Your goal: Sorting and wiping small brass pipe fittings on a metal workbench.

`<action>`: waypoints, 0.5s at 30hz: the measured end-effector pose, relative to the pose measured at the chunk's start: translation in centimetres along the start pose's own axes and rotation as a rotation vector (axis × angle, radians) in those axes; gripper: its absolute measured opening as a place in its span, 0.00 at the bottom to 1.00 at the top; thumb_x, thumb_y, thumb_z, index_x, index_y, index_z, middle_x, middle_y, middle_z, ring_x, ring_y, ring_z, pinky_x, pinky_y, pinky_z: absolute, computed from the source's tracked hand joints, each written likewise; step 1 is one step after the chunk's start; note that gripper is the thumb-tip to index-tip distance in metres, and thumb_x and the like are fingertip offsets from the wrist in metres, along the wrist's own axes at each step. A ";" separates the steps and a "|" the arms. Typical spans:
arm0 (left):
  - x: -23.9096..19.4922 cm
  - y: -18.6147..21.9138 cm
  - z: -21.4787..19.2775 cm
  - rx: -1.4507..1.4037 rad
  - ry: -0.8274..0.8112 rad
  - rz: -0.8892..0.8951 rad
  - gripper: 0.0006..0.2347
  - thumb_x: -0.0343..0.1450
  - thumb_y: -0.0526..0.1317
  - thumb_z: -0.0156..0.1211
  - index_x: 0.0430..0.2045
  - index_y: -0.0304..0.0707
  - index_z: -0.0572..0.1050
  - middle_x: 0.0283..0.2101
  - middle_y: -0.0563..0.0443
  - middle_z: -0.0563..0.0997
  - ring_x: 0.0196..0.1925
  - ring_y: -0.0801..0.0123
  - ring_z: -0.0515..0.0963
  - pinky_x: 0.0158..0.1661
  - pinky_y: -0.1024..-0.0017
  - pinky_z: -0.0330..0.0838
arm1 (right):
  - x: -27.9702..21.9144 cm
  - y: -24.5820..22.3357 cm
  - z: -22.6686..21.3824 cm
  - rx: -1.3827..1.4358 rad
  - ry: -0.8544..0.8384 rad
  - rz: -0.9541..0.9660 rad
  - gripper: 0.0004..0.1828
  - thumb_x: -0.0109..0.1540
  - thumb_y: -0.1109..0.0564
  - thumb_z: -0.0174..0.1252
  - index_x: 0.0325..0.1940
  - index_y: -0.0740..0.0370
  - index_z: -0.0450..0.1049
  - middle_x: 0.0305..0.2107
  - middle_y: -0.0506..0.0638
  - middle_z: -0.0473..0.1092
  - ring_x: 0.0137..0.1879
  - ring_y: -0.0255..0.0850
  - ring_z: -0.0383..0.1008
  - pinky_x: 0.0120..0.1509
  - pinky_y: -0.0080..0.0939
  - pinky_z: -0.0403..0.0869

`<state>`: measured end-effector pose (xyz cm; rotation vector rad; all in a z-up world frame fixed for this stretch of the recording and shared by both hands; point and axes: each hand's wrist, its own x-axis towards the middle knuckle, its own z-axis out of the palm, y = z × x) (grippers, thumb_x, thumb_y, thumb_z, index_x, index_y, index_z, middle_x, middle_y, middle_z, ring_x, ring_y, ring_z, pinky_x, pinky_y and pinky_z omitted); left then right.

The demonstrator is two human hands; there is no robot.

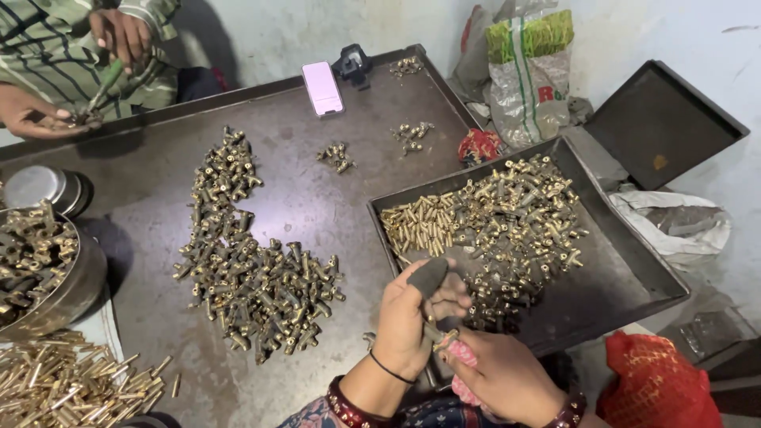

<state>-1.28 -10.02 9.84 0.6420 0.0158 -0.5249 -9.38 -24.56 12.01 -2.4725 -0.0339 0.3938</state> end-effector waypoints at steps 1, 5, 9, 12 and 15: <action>-0.1 -0.1 0.1 0.010 0.000 0.013 0.12 0.75 0.41 0.55 0.44 0.29 0.77 0.33 0.45 0.83 0.32 0.64 0.84 0.35 0.70 0.79 | -0.2 -0.1 -0.1 0.000 -0.016 0.032 0.13 0.62 0.43 0.55 0.46 0.49 0.73 0.25 0.50 0.79 0.34 0.50 0.81 0.38 0.50 0.76; 0.3 -1.0 -0.1 0.033 0.020 0.049 0.11 0.75 0.41 0.55 0.44 0.30 0.77 0.35 0.45 0.83 0.34 0.64 0.84 0.38 0.70 0.79 | -0.2 0.0 0.1 -0.045 0.002 0.057 0.13 0.63 0.43 0.53 0.44 0.50 0.72 0.24 0.48 0.79 0.34 0.49 0.81 0.39 0.49 0.76; -0.1 -1.8 -0.7 -0.026 0.097 0.058 0.11 0.75 0.40 0.55 0.43 0.30 0.77 0.34 0.45 0.83 0.33 0.64 0.84 0.36 0.70 0.79 | -0.4 0.4 1.5 -0.251 0.123 0.004 0.12 0.62 0.44 0.54 0.44 0.50 0.72 0.28 0.49 0.76 0.36 0.51 0.79 0.38 0.52 0.75; 1.0 -3.2 -1.7 -0.004 0.110 0.043 0.10 0.76 0.39 0.56 0.45 0.30 0.77 0.33 0.44 0.82 0.30 0.65 0.81 0.30 0.71 0.74 | -0.2 -0.4 1.2 -0.293 0.135 0.057 0.13 0.63 0.45 0.53 0.48 0.48 0.73 0.30 0.49 0.77 0.36 0.50 0.79 0.39 0.51 0.75; 0.7 -2.6 -0.9 0.062 -0.046 -0.019 0.10 0.78 0.37 0.57 0.50 0.31 0.77 0.33 0.43 0.81 0.24 0.70 0.76 0.22 0.75 0.66 | -0.4 2.0 2.6 0.043 -0.025 0.020 0.12 0.67 0.48 0.53 0.50 0.53 0.74 0.31 0.52 0.78 0.37 0.46 0.80 0.41 0.50 0.75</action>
